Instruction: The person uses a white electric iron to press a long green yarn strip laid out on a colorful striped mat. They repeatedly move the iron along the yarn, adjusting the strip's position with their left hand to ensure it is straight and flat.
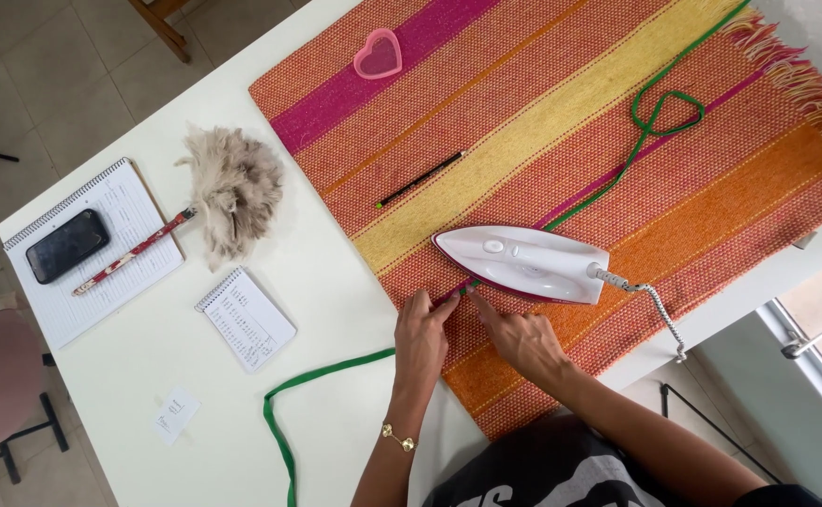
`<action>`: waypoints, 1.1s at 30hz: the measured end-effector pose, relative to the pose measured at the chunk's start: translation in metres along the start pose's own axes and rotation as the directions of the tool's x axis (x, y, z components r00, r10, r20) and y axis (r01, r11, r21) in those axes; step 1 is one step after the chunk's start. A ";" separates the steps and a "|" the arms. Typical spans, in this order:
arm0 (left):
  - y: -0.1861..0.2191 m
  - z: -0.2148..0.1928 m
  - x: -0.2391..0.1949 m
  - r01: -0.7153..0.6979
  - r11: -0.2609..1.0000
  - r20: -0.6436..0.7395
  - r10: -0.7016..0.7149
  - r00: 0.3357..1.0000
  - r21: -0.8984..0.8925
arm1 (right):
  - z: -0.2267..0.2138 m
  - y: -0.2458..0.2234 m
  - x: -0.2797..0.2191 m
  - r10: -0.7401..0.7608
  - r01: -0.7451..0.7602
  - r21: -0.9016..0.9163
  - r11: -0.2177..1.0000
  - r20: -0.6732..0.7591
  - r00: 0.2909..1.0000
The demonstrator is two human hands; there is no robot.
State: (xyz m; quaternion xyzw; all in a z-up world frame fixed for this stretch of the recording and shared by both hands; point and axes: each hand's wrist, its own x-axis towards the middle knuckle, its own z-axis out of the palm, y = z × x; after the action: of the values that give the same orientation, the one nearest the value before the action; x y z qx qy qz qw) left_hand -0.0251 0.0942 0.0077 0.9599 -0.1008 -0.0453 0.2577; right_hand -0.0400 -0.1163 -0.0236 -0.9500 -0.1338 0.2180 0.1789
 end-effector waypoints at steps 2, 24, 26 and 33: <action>0.000 0.003 -0.001 0.003 1.000 -0.006 -0.003 1.000 0.005 | -0.009 -0.006 0.000 -0.007 0.007 -0.041 0.999 0.002 1.000; 0.011 -0.003 -0.003 -0.020 0.999 -0.108 0.024 0.994 0.035 | -0.146 0.023 0.054 -0.080 0.058 0.148 0.987 0.148 0.986; 0.014 -0.005 -0.003 -0.011 1.000 -0.114 0.014 0.993 0.027 | -0.146 0.021 0.047 -0.043 0.024 0.131 0.991 0.144 0.989; 0.000 0.009 -0.004 -0.028 0.998 -0.124 0.035 0.992 0.062 | -0.127 -0.005 0.043 0.025 -0.038 0.190 0.981 0.075 0.997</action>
State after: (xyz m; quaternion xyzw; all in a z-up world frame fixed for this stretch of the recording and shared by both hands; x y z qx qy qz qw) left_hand -0.0303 0.0906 0.0000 0.9665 -0.1009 0.0222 0.2351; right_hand 0.0549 -0.1338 0.0692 -0.9219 -0.1035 0.2670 0.2611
